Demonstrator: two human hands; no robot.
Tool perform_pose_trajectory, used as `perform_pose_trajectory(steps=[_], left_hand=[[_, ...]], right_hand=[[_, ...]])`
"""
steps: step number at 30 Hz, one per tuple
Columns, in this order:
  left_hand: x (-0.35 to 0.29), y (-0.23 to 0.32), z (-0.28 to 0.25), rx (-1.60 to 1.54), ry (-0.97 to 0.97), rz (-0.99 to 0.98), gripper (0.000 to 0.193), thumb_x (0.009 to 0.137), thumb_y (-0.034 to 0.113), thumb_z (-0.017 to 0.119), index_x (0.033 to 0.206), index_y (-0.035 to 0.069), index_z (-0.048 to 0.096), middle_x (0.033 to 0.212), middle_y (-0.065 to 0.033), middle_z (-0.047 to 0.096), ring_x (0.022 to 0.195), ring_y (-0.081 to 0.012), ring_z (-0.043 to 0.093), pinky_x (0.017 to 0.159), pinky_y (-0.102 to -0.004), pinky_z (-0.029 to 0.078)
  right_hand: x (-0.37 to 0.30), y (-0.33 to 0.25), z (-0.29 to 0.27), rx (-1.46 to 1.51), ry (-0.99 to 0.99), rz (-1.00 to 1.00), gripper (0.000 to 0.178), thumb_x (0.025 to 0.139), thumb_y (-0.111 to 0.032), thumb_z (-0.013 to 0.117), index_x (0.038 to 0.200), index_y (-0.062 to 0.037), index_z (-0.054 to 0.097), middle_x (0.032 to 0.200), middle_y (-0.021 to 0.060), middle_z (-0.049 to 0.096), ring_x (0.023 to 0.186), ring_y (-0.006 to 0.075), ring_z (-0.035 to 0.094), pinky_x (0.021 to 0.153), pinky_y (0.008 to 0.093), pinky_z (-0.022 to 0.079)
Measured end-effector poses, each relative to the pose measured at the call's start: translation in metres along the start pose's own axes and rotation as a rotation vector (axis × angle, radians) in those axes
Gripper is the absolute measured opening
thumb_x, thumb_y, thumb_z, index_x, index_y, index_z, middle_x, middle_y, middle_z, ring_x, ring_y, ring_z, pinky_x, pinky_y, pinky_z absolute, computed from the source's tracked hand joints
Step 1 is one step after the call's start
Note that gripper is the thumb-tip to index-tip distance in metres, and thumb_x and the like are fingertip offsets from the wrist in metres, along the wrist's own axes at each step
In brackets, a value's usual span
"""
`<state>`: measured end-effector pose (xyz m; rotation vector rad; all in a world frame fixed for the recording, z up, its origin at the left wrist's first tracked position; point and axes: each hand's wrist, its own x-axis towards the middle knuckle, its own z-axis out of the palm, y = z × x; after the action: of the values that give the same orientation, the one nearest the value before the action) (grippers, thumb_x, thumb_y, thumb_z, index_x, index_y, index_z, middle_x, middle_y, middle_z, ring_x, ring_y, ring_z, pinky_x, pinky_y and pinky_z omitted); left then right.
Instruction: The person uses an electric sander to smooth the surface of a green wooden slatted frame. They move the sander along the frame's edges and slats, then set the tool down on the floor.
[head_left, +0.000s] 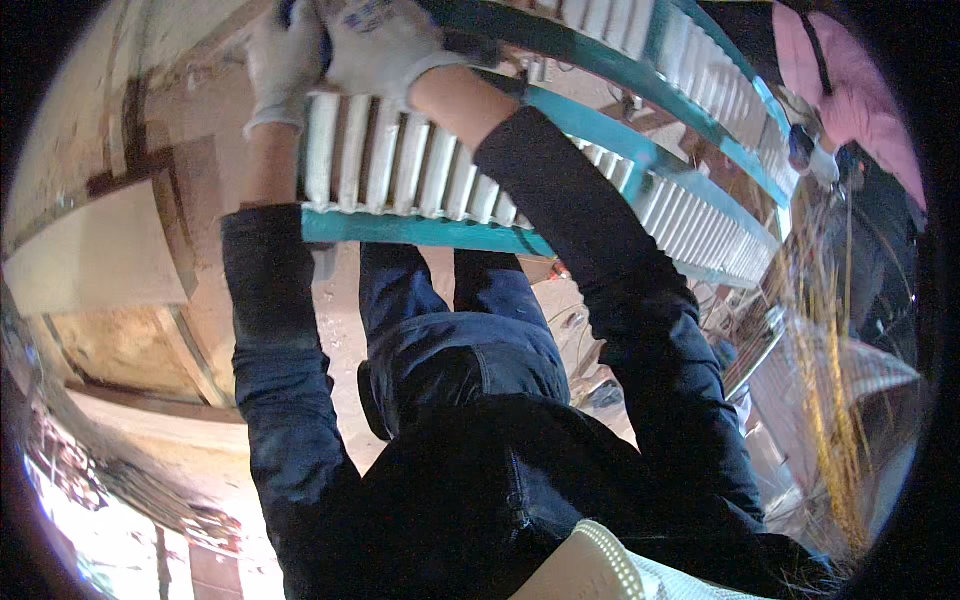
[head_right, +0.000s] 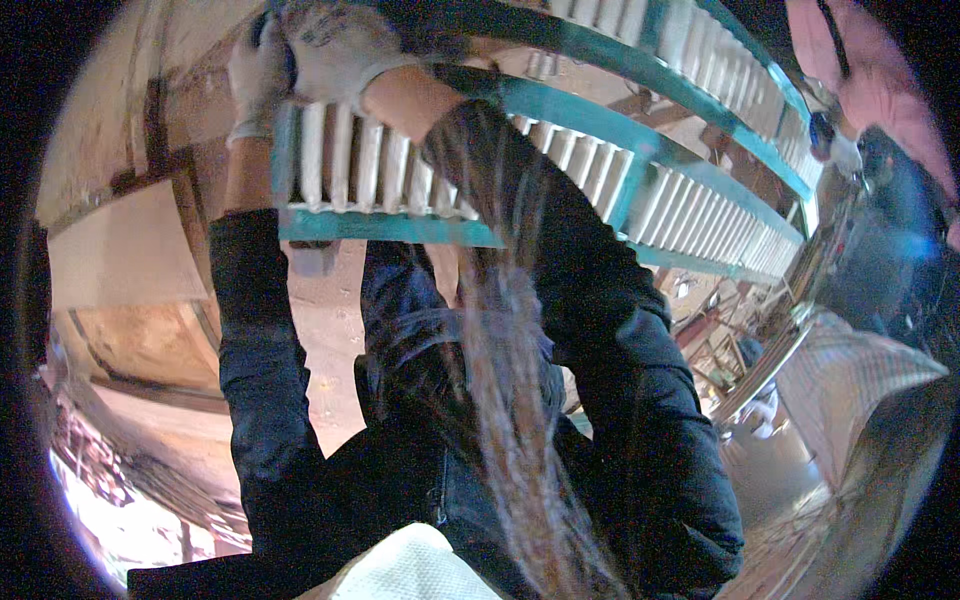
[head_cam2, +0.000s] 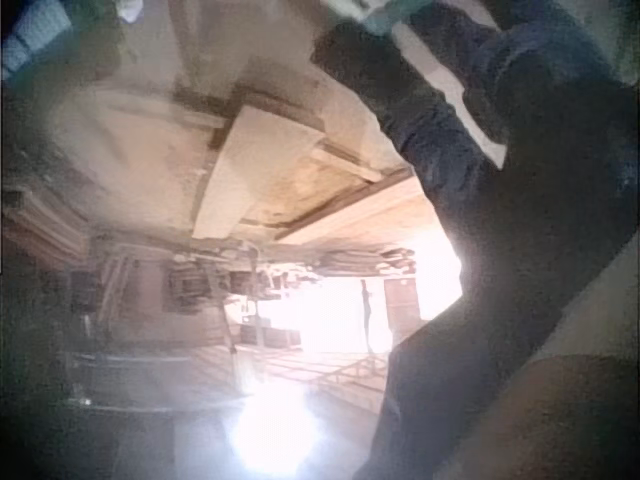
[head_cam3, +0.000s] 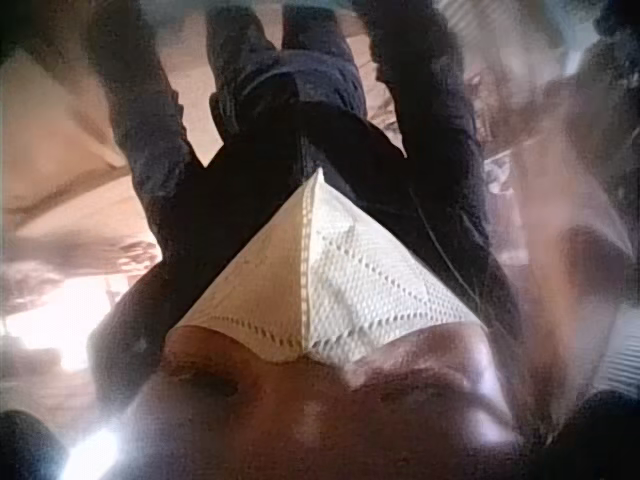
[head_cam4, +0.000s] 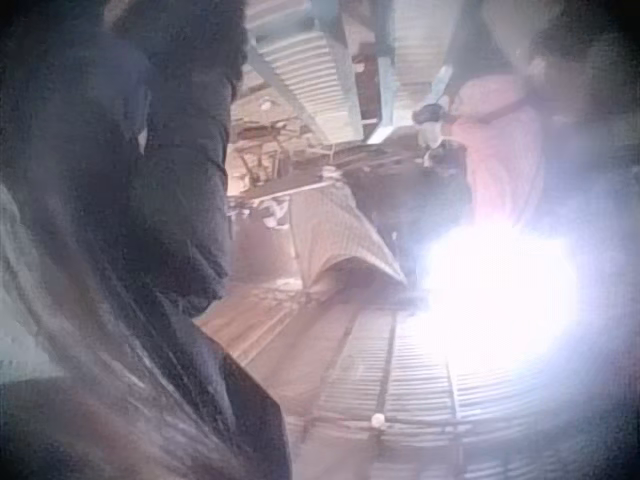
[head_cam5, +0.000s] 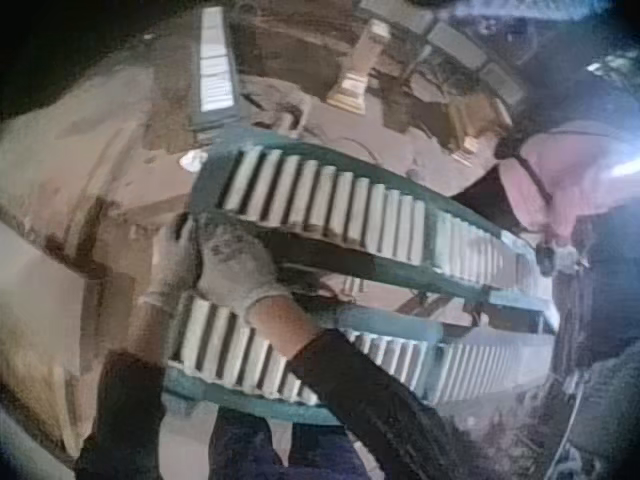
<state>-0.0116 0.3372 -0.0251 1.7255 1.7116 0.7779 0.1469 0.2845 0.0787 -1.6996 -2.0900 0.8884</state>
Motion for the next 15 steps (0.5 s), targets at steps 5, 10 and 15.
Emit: perform_pose_trajectory(steps=[5, 10, 15], left_hand=[[-0.031, 0.062, 0.042, -0.087, -0.041, -0.076, 0.043, 0.09, 0.036, 0.054, 0.117, 0.003, 0.063, 0.107, -0.0211, 0.067, 0.099, -0.0352, 0.065, 0.087, -0.0393, 0.049], [-0.095, 0.15, 0.11, -0.005, 0.027, 0.088, 0.027, 0.087, 0.022, 0.056, 0.097, -0.001, 0.064, 0.089, -0.0241, 0.066, 0.085, -0.0415, 0.064, 0.075, -0.0479, 0.051], [-0.165, 0.231, 0.176, -0.175, -0.056, -0.015, 0.03, 0.082, 0.032, 0.057, 0.092, 0.004, 0.062, 0.091, -0.0219, 0.065, 0.085, -0.0401, 0.065, 0.079, -0.0491, 0.052]], right_hand=[[-0.036, 0.045, -0.015, -0.114, 0.03, -0.046, 0.042, 0.076, -0.018, 0.059, 0.114, -0.001, 0.056, 0.112, 0.0238, 0.06, 0.109, 0.0347, 0.057, 0.094, 0.0428, 0.046], [-0.114, 0.106, -0.059, -0.051, 0.067, -0.12, 0.057, 0.074, -0.027, 0.066, 0.123, -0.0012, 0.052, 0.12, 0.0232, 0.056, 0.116, 0.0349, 0.053, 0.1, 0.0419, 0.042], [-0.2, 0.16, -0.085, -0.267, 0.163, 0.017, 0.056, 0.073, -0.027, 0.071, 0.122, -0.006, 0.053, 0.12, 0.0177, 0.059, 0.111, 0.0346, 0.057, 0.095, 0.0408, 0.047]])
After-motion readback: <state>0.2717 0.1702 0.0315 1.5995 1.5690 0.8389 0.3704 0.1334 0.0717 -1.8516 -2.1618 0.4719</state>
